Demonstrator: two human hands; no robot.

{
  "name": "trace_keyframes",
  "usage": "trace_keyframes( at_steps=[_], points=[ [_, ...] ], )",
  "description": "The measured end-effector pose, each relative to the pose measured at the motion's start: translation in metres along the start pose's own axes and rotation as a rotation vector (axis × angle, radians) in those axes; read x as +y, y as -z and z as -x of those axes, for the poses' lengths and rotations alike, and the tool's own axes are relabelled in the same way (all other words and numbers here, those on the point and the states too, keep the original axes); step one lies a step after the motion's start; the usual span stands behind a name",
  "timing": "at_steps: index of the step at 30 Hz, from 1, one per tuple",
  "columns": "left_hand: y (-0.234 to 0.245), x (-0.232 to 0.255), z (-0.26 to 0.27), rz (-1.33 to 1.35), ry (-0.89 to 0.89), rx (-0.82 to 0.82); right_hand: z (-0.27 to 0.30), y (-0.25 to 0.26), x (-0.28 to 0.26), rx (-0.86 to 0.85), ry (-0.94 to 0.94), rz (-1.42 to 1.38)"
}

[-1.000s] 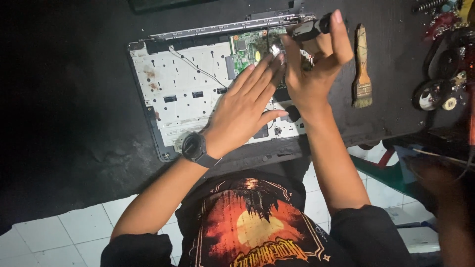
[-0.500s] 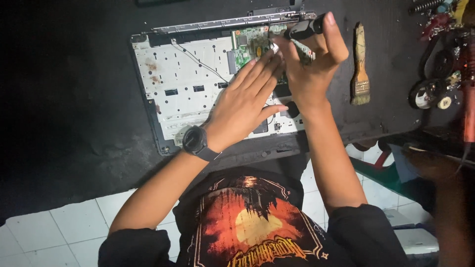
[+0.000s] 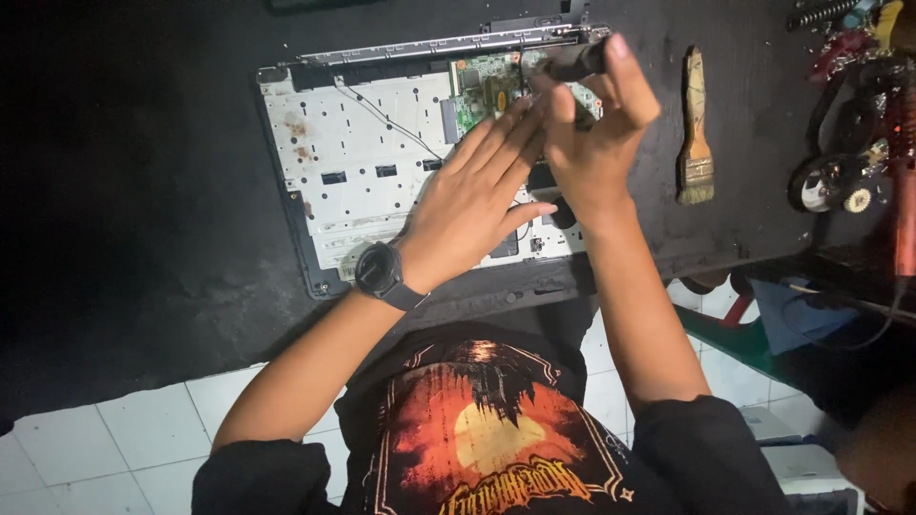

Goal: Cleaning internal laptop components with a brush and reassembling parts using a screwdriver on a repair bench.

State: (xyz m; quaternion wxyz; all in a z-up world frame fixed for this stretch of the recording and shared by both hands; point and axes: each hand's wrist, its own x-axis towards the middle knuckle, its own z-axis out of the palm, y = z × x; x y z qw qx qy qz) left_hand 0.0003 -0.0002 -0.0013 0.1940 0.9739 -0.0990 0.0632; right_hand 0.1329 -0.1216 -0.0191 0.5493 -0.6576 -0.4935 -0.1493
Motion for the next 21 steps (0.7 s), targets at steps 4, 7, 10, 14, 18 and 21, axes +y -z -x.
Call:
trace_keyframes(
  at_steps=[4, 7, 10, 14, 18, 21],
  points=[
    [0.000, 0.000, 0.000, -0.026, -0.038, 0.064, 0.002, 0.001, 0.003, 0.072, -0.028, 0.042],
    [0.001, 0.000, 0.000, 0.016, -0.003, -0.002, -0.006, -0.002, -0.006, -0.035, -0.008, -0.062],
    [0.000, 0.000, 0.000, 0.008, -0.036, 0.056, 0.010, -0.003, 0.007, 0.030, -0.010, -0.014],
    [0.001, 0.000, -0.001, 0.010, -0.006, -0.005, 0.001, 0.002, -0.004, 0.026, -0.095, 0.068],
    [-0.004, -0.001, 0.001, -0.009, -0.055, 0.119, 0.004, -0.004, 0.008, 0.112, -0.044, 0.073],
    [0.000, 0.000, 0.000, 0.014, 0.002, -0.003, -0.001, -0.002, -0.002, 0.053, -0.065, 0.002]
  ],
)
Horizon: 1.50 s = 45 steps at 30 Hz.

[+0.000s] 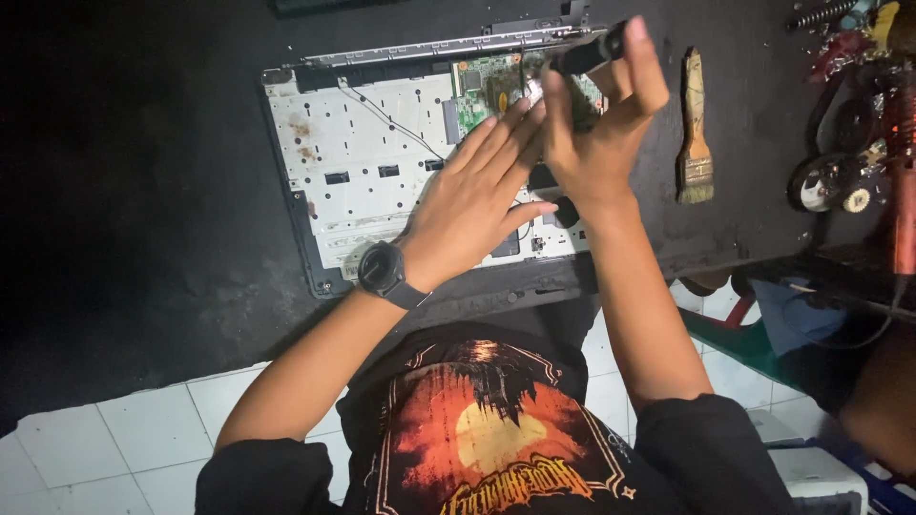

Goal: Cleaning internal laptop components with a brush and reassembling parts using a screwdriver on a repair bench.

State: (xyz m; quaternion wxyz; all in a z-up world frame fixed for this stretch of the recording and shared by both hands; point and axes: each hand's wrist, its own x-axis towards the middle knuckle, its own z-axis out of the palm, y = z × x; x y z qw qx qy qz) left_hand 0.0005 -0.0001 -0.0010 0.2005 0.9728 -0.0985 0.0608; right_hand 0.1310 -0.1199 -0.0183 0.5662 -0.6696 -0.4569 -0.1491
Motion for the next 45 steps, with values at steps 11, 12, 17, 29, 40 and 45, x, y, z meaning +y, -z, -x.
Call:
trace_keyframes(
  at_steps=[11, 12, 17, 29, 40, 45],
  points=[
    [0.000, -0.001, 0.000, 0.001, -0.039, 0.074, 0.000, -0.001, -0.005, -0.066, -0.042, 0.043],
    [0.000, 0.000, 0.000, -0.001, -0.056, 0.114, 0.003, 0.000, -0.002, -0.056, -0.075, 0.056],
    [0.001, 0.000, 0.000, -0.031, -0.035, 0.070, 0.007, 0.003, 0.000, -0.083, -0.062, 0.107],
    [-0.002, -0.001, 0.001, 0.015, -0.040, 0.079, 0.006, -0.001, -0.002, -0.106, -0.068, 0.102],
    [-0.004, 0.000, 0.002, -0.164, -0.055, 0.164, -0.001, 0.001, -0.002, 0.009, -0.052, 0.084],
    [-0.003, 0.000, 0.001, -0.017, -0.042, 0.110, -0.007, -0.001, -0.002, -0.053, -0.026, -0.016]
  ],
)
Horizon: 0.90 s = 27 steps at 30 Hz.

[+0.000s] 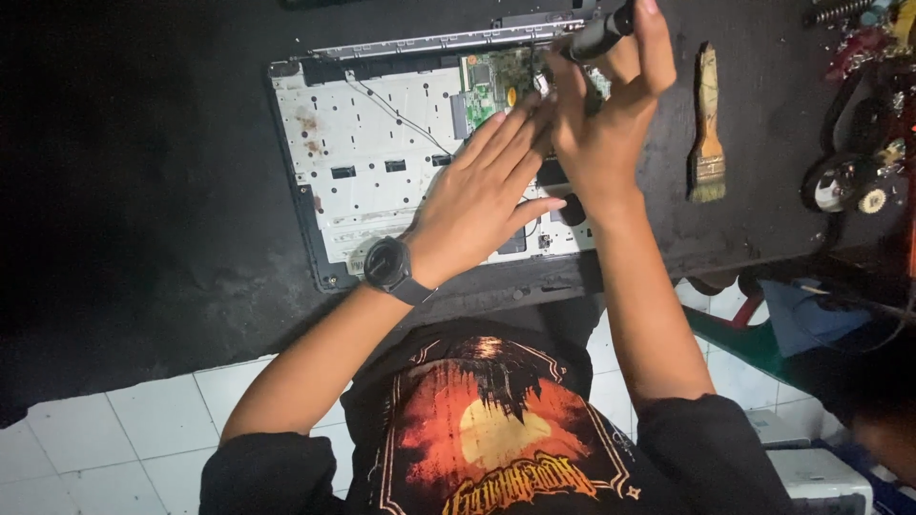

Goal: Cleaning internal laptop components with a brush and reassembling parts using a screwdriver on a repair bench.

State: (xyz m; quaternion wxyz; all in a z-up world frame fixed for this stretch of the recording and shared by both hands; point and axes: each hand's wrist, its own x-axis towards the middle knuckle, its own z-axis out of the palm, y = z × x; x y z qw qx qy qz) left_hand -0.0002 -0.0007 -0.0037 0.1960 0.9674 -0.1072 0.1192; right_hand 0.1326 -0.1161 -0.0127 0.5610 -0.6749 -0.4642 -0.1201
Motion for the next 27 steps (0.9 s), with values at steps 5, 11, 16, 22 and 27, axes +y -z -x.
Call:
trace_keyframes(
  at_steps=[5, 11, 16, 22, 27],
  points=[
    [-0.002, 0.000, 0.000, 0.008, -0.003, 0.013, 0.000, 0.003, -0.003, -0.016, 0.003, 0.045],
    [-0.001, 0.000, 0.001, -0.030, -0.002, 0.007, 0.003, 0.000, 0.002, -0.060, -0.043, 0.031],
    [0.001, -0.001, 0.000, 0.054, 0.017, -0.024, 0.004, 0.002, -0.006, -0.085, -0.041, -0.039],
    [0.003, 0.000, -0.001, -0.008, -0.017, 0.034, 0.016, 0.007, 0.008, -0.013, -0.060, 0.102],
    [0.009, 0.002, -0.004, 0.001, 0.012, -0.040, 0.019, 0.009, 0.002, -0.040, -0.145, 0.097]
  ],
)
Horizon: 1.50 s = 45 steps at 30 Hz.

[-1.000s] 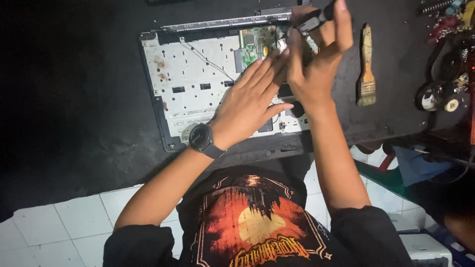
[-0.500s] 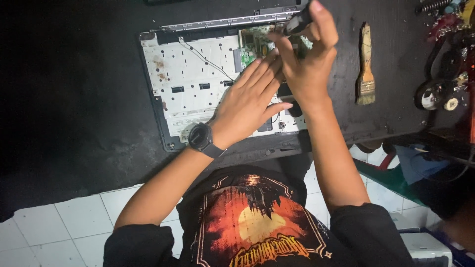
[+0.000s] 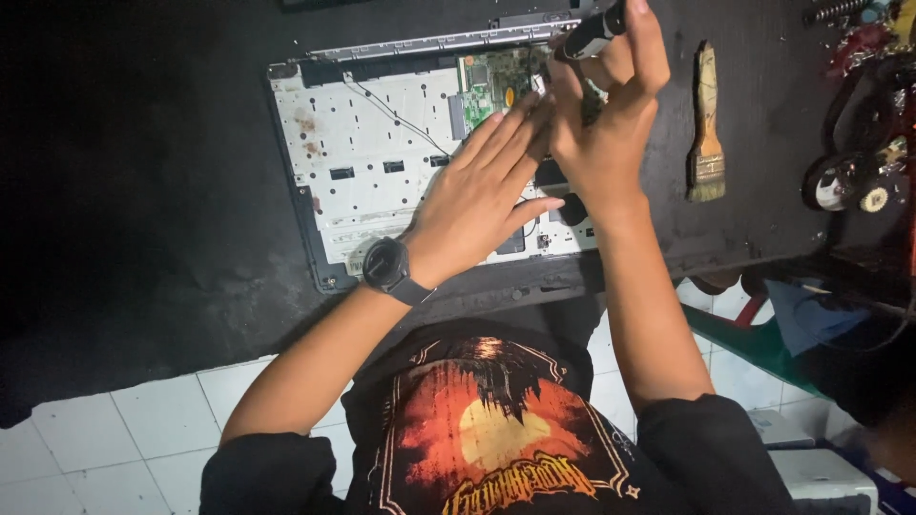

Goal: Cleaning internal laptop components with a brush and reassembling parts using a screwdriver on a repair bench.

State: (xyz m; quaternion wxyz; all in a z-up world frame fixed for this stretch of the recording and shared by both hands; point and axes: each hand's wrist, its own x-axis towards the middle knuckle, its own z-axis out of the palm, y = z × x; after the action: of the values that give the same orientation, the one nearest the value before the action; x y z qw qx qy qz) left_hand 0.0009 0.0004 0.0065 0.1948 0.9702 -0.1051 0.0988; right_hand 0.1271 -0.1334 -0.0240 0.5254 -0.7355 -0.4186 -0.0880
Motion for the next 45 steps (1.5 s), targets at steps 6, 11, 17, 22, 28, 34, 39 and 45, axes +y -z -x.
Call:
trace_keyframes(
  at_steps=[6, 11, 17, 22, 28, 34, 39, 45],
  points=[
    [-0.007, -0.002, 0.002, 0.012, -0.021, 0.035, 0.002, 0.001, 0.002, -0.016, 0.002, 0.048],
    [-0.006, 0.002, 0.003, 0.006, -0.009, -0.008, -0.002, 0.003, -0.005, -0.036, -0.046, 0.112],
    [0.015, -0.002, -0.007, 0.119, 0.019, -0.188, 0.009, 0.036, 0.008, 0.283, -0.309, -0.141],
    [0.023, -0.014, -0.014, 0.173, 0.013, -0.146, 0.048, 0.084, 0.063, 0.461, -0.545, -0.349],
    [0.013, -0.014, -0.012, 0.030, 0.001, -0.215, 0.069, 0.106, 0.082, 0.324, -0.554, -0.383],
    [0.017, -0.010, -0.018, -0.004, -0.011, -0.171, 0.073, 0.104, 0.083, 0.305, -0.594, -0.331],
    [0.038, -0.011, -0.027, 0.292, 0.137, -0.345, 0.067, 0.103, 0.074, 0.226, -0.598, -0.344],
    [0.055, -0.015, -0.017, 0.593, 0.139, -0.171, 0.074, 0.103, 0.094, 0.285, -0.573, -0.388]
  ],
)
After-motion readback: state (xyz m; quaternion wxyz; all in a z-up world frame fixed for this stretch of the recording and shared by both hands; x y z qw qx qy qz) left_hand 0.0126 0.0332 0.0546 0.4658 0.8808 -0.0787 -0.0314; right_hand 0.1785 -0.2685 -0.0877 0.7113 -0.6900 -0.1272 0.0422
